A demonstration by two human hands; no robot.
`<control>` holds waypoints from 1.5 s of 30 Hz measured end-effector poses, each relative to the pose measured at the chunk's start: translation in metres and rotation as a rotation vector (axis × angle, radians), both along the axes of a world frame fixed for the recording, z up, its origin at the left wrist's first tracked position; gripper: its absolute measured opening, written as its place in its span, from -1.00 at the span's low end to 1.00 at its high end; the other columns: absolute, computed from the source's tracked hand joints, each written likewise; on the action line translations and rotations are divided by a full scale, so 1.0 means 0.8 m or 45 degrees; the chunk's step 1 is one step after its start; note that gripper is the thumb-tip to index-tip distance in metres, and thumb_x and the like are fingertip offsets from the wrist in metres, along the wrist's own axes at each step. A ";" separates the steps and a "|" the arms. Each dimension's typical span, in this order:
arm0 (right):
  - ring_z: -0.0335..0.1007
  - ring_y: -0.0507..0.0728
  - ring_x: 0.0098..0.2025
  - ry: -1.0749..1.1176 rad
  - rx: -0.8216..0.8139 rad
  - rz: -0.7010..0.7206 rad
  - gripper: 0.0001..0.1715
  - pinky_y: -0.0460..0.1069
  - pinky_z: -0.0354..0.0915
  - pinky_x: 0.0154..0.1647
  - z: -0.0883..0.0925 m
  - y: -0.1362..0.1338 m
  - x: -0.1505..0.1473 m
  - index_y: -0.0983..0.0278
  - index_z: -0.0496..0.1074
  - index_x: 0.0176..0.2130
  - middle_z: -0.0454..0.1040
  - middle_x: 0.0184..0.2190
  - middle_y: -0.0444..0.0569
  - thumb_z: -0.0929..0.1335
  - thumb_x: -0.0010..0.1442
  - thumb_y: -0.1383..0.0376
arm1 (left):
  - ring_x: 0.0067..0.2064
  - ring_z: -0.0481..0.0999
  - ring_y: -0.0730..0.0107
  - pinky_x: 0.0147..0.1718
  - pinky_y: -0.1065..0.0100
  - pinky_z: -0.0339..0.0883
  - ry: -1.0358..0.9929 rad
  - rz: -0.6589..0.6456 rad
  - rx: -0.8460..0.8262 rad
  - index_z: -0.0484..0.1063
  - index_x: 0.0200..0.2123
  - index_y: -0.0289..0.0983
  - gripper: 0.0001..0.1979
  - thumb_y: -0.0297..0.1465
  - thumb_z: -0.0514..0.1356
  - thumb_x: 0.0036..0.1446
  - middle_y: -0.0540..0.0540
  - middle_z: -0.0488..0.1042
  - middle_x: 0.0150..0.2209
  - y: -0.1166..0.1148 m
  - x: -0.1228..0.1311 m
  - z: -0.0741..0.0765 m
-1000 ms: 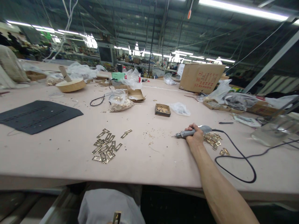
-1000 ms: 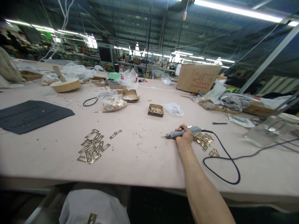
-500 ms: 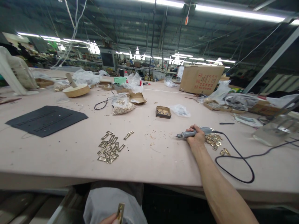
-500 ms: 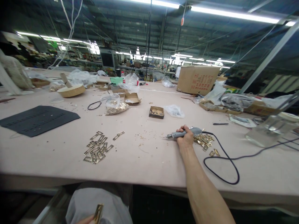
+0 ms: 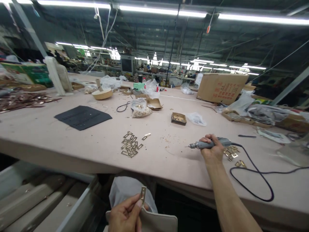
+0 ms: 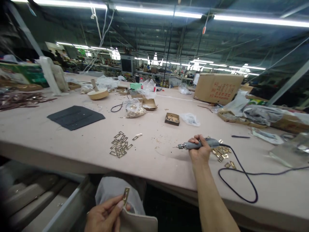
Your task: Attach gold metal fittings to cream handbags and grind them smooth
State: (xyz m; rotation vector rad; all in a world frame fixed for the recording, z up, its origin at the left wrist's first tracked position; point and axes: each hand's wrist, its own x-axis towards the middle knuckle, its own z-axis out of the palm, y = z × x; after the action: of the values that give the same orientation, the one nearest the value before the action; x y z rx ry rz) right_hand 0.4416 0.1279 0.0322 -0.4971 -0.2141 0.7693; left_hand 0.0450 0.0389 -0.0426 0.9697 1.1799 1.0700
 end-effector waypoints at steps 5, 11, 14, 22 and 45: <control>0.24 -0.14 -0.52 0.014 0.154 0.223 -0.77 -0.17 0.40 -0.44 0.022 -0.039 -0.103 0.30 0.36 -0.28 0.34 -0.37 -0.18 0.45 0.10 0.52 | -0.76 0.30 0.59 -0.74 0.51 0.08 0.046 -0.133 -0.019 0.69 -0.22 -0.41 -0.64 -0.18 0.36 0.13 -0.19 0.67 -0.43 -0.005 -0.005 0.029; 0.18 -0.15 -0.54 -0.042 0.068 0.352 -0.80 -0.18 0.36 -0.46 0.024 -0.086 -0.230 0.29 0.39 -0.33 0.31 -0.38 -0.18 0.47 0.10 0.49 | -0.73 0.35 0.56 -0.71 0.50 0.15 -0.118 -0.176 -0.098 0.68 -0.19 -0.51 -0.66 -0.31 0.31 0.14 -0.27 0.67 -0.42 -0.004 -0.014 0.035; 0.13 -0.14 -0.54 -0.123 -0.008 0.376 -0.81 -0.18 0.32 -0.50 0.015 -0.098 -0.266 0.27 0.43 -0.32 0.29 -0.38 -0.17 0.48 0.08 0.46 | -0.71 0.42 0.51 -0.71 0.48 0.25 -0.203 -0.200 -0.116 0.67 -0.17 -0.54 -0.64 -0.32 0.31 0.13 -0.29 0.67 -0.42 -0.005 -0.019 0.031; 0.03 -0.11 -0.55 -0.291 -0.021 0.456 -0.81 -0.14 0.24 -0.51 -0.001 -0.098 -0.294 0.29 0.51 -0.30 0.27 -0.39 -0.16 0.53 0.03 0.39 | -0.69 0.49 0.42 -0.72 0.49 0.36 -0.288 -0.260 -0.162 0.68 -0.24 -0.52 -0.65 -0.29 0.31 0.10 -0.18 0.59 -0.55 0.000 -0.026 0.021; -0.01 -0.08 -0.58 -0.501 0.028 0.530 -0.84 -0.08 0.09 -0.53 -0.009 -0.101 -0.304 0.22 0.58 -0.25 0.29 -0.42 -0.16 0.51 0.08 0.30 | -0.71 0.49 0.43 -0.75 0.51 0.34 -0.319 -0.237 -0.238 0.68 -0.30 -0.49 -0.66 -0.29 0.34 0.00 -0.21 0.62 -0.50 0.002 -0.031 0.026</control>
State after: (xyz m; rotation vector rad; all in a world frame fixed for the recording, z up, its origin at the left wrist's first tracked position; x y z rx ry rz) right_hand 0.1985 0.0470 0.0253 -0.5894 -0.7072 1.0682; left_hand 0.0204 0.0403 -0.0215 0.7590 0.9460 0.8865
